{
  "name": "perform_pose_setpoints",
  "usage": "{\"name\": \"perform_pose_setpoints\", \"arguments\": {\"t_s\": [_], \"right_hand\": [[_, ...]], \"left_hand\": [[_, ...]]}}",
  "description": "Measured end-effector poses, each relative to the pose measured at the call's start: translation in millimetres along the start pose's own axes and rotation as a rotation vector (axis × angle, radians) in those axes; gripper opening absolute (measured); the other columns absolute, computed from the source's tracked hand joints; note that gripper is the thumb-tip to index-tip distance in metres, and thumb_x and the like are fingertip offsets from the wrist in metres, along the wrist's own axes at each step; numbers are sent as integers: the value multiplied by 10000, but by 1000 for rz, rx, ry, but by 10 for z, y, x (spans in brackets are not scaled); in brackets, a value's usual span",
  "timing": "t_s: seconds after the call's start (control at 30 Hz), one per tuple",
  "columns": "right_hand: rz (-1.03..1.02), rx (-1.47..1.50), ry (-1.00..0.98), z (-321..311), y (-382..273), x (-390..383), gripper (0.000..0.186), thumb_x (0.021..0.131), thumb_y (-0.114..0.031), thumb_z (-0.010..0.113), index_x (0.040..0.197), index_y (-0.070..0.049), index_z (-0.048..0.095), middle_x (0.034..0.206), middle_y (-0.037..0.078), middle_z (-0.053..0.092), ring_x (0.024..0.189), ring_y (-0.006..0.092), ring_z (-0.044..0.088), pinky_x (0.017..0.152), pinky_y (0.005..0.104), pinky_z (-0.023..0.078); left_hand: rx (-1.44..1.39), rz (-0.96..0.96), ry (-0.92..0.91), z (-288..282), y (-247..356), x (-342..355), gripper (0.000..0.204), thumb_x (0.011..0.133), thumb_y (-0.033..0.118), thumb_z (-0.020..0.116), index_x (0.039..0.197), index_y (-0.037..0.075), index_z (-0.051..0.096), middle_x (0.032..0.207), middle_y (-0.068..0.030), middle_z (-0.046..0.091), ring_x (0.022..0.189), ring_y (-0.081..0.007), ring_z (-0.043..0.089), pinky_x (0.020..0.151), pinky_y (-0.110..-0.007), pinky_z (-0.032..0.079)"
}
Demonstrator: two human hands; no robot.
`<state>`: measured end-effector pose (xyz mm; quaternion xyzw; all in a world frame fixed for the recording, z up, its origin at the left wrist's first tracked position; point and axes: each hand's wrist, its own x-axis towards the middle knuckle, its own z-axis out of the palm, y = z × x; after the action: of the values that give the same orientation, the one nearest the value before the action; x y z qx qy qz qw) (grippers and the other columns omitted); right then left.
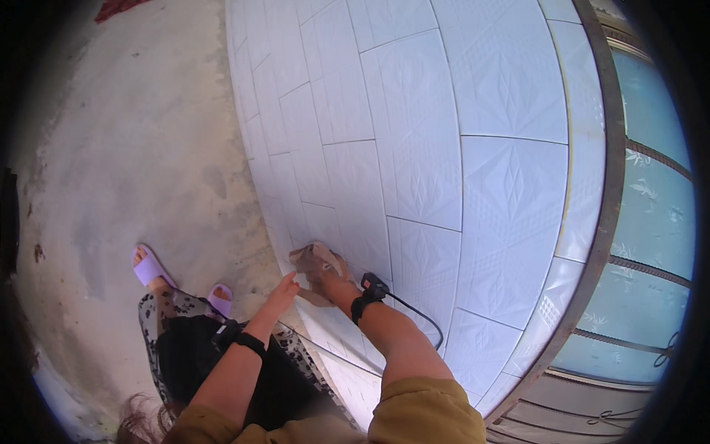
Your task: The person wipes a white tiled exterior wall with a cloth, moving along the wall and around a window. After wiping, the person walks to a pink basin, submerges the cloth, and wrings it out.
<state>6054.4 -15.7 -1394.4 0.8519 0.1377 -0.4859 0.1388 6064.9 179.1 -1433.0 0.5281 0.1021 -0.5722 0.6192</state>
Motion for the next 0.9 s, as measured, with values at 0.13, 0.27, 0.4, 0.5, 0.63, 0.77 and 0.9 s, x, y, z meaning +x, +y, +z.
{"name": "perform_pose_setpoints", "arguments": {"t_s": [0.13, 0.27, 0.4, 0.5, 0.63, 0.77, 0.9], "right_hand": [[141, 710, -24, -1164, 503, -1405, 616, 845, 2, 448, 1452, 27, 344, 1576, 211, 202, 1472, 357, 180, 1196, 396, 211], [117, 58, 663, -3104, 1254, -2138, 609, 750, 20, 527, 1357, 29, 470, 1556, 199, 264, 1471, 323, 211, 1184, 394, 232], [397, -191, 734, -4029, 1630, -2613, 574, 828, -17, 530, 1397, -46, 463, 1567, 147, 268, 1468, 320, 216, 1177, 400, 245], [506, -126, 731, -3803, 1384, -2988, 564, 862, -33, 545, 1417, -61, 451, 1540, 169, 306, 1438, 376, 259, 1158, 442, 268], [696, 59, 626, -2841, 685, -3664, 555, 895, -117, 580, 1436, -108, 455, 1504, 204, 344, 1357, 486, 330, 1110, 511, 319], [630, 81, 373, -1825, 327, -4093, 492, 860, -157, 601, 1351, -144, 570, 1424, 152, 472, 1251, 401, 481, 1079, 480, 361], [468, -11, 530, -1571, 515, -3851, 402, 802, -117, 618, 1202, -72, 634, 1299, 168, 546, 1176, 399, 510, 1053, 486, 367]], "left_hand": [[139, 103, -234, 426, 1006, -380, 623, 977, 328, 499, 1515, 98, 285, 1469, -227, 419, 1382, -348, 382, 1105, -375, 331], [214, 500, -82, 1001, 2500, -783, 636, 965, 286, 517, 1518, 93, 268, 1530, -287, 258, 1423, -408, 270, 1129, -400, 298], [175, 810, 84, 1415, 3579, -1143, 640, 954, 241, 555, 1508, 70, 283, 1551, -288, 180, 1423, -444, 223, 1140, -444, 271], [128, 929, 149, 1619, 3680, -1373, 649, 928, 271, 596, 1482, 68, 325, 1544, -309, 145, 1375, -531, 232, 1130, -510, 273], [463, 999, 45, 1987, 2936, -1758, 648, 845, 311, 689, 1380, 53, 429, 1498, -304, 218, 1356, -558, 238, 1102, -575, 273], [658, 666, -194, 2333, 1906, -2032, 675, 842, 286, 691, 1396, 47, 386, 1471, -315, 242, 1367, -522, 240, 1086, -593, 265], [665, 649, -351, 2289, 1512, -1687, 643, 869, 235, 640, 1410, 46, 350, 1372, -241, 413, 1291, -421, 375, 1031, -557, 324]]}}
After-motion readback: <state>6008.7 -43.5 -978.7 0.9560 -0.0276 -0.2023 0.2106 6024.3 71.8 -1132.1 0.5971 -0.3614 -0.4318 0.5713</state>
